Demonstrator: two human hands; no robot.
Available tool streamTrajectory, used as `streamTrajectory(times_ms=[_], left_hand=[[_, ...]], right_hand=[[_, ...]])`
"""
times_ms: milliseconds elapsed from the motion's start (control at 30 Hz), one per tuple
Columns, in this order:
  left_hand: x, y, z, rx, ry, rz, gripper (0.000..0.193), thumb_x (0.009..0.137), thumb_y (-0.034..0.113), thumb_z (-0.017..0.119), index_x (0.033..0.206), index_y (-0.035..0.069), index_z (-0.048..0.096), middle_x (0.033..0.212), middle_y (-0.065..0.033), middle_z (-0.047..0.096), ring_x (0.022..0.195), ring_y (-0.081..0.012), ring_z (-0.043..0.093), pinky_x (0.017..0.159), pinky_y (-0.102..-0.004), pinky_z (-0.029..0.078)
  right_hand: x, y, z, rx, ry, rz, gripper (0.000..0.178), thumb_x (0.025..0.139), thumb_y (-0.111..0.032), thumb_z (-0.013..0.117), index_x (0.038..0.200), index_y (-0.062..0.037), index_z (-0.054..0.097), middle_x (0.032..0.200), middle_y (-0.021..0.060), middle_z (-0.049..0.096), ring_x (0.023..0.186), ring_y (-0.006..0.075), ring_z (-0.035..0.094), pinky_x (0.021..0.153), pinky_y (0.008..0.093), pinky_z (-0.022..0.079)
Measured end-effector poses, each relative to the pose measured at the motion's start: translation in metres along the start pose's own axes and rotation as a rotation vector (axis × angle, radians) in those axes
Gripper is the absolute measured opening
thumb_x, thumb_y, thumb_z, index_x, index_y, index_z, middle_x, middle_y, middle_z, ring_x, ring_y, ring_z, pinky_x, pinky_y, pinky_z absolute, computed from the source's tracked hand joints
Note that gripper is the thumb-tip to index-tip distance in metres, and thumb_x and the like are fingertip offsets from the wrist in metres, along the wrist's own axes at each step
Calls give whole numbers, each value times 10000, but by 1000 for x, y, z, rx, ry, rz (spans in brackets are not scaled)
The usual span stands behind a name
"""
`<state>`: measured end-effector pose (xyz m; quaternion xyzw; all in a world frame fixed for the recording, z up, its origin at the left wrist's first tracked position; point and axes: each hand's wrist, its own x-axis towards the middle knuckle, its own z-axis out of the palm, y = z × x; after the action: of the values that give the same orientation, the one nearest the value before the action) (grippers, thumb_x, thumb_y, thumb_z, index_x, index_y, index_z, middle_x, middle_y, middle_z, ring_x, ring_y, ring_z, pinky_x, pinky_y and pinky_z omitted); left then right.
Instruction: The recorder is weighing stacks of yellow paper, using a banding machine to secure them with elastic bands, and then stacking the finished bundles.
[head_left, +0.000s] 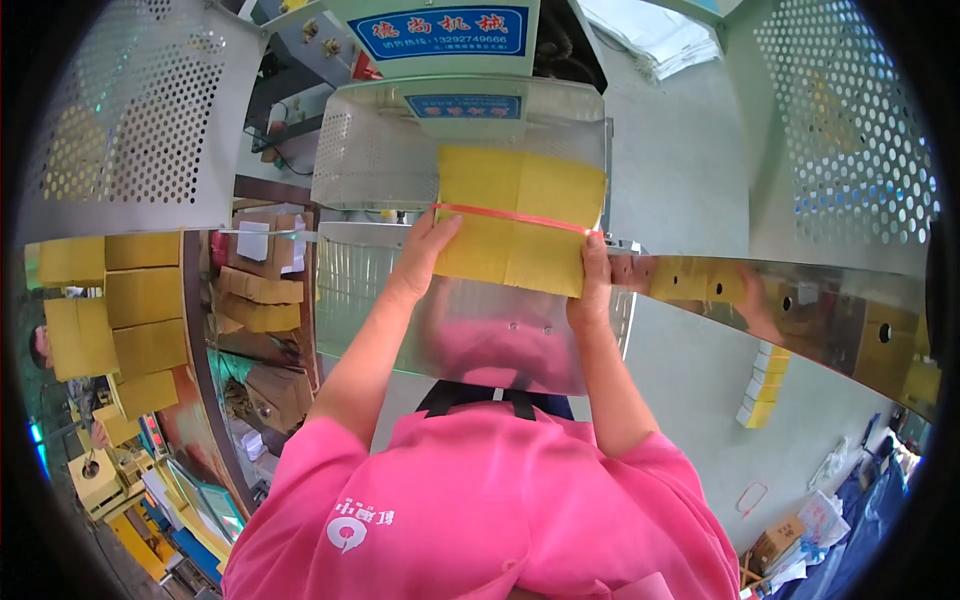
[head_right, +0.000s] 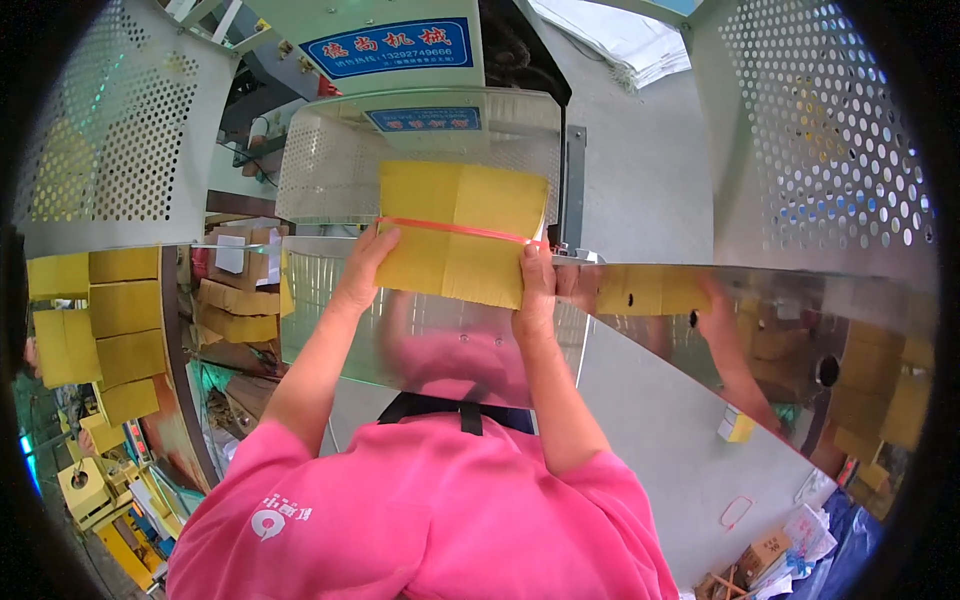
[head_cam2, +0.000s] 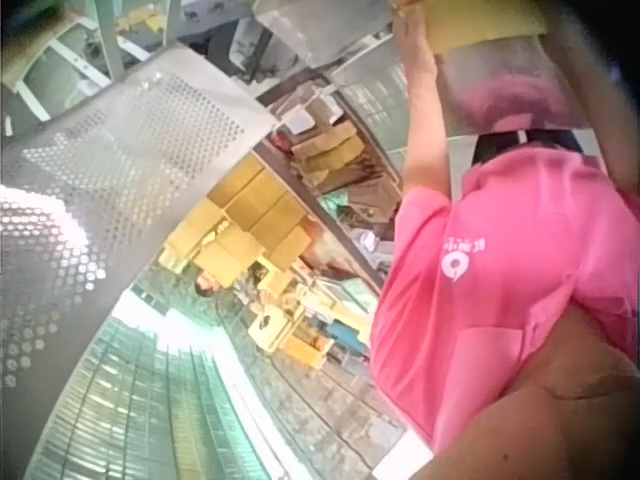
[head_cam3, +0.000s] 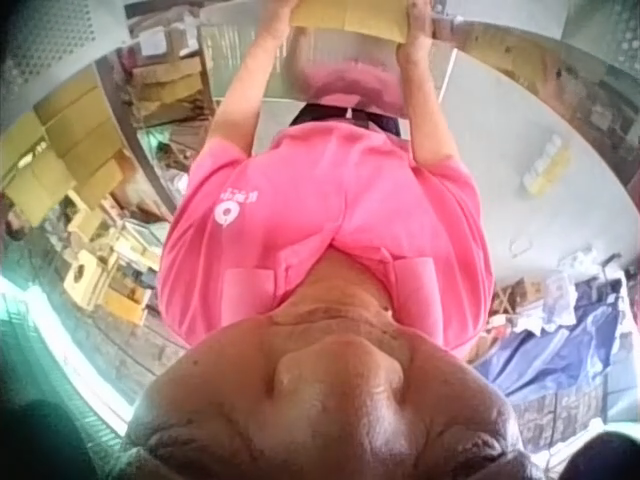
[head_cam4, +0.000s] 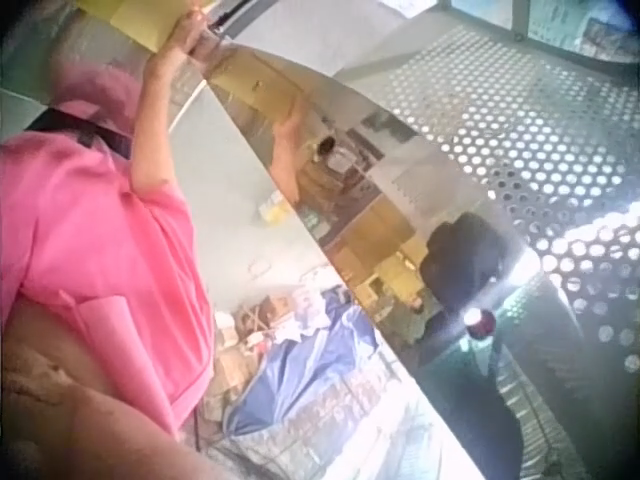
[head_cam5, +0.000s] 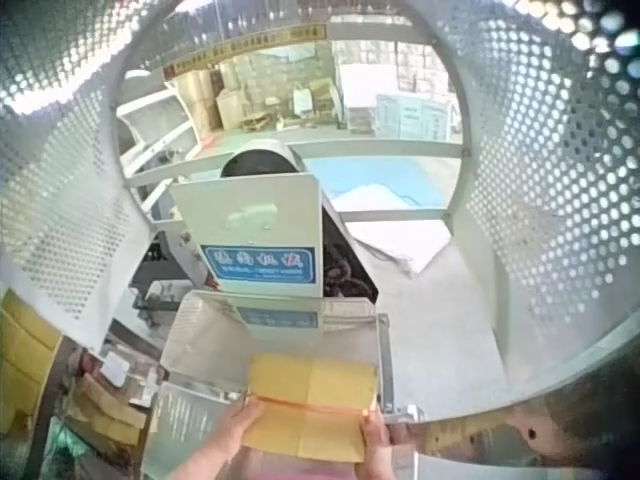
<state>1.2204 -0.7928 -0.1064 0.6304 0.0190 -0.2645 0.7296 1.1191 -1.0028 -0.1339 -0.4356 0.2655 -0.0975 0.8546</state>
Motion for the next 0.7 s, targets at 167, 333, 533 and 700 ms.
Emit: streamTrajectory(times_ms=[167, 333, 533, 700], left_hand=[[-3, 3, -11, 7, 6, -11, 497, 917, 330, 597, 1297, 21, 511, 1172, -55, 592, 1076, -142, 539, 951, -291, 407], [-44, 10, -31, 381, -26, 28, 496, 930, 362, 570, 1266, -2, 529, 1158, -94, 619, 1070, -182, 563, 923, -317, 428], [-98, 21, -86, 1109, -211, -102, 488, 948, 427, 529, 1107, -21, 639, 988, -102, 695, 922, -271, 659, 786, -390, 497], [-83, -29, -146, 417, -54, -174, 521, 980, 476, 463, 1112, 6, 645, 1027, -78, 685, 920, -228, 652, 773, -370, 494]], right_hand=[[-4, -2, 3, -18, -61, -37, 615, 967, -364, 506, 1462, -36, 344, 1331, 67, 485, 1232, 165, 425, 1041, 292, 321], [-31, 5, 1, -207, -46, -66, 563, 974, -339, 501, 1432, -28, 399, 1244, 69, 539, 1164, 187, 482, 1009, 298, 347], [-101, 7, -3, -1098, 36, -114, 404, 969, -348, 520, 1011, 23, 677, 858, 87, 708, 785, 191, 646, 745, 359, 509], [-123, 16, -36, -600, 324, -140, 425, 989, -342, 496, 941, 42, 672, 744, 47, 669, 718, 109, 610, 670, 319, 494]])
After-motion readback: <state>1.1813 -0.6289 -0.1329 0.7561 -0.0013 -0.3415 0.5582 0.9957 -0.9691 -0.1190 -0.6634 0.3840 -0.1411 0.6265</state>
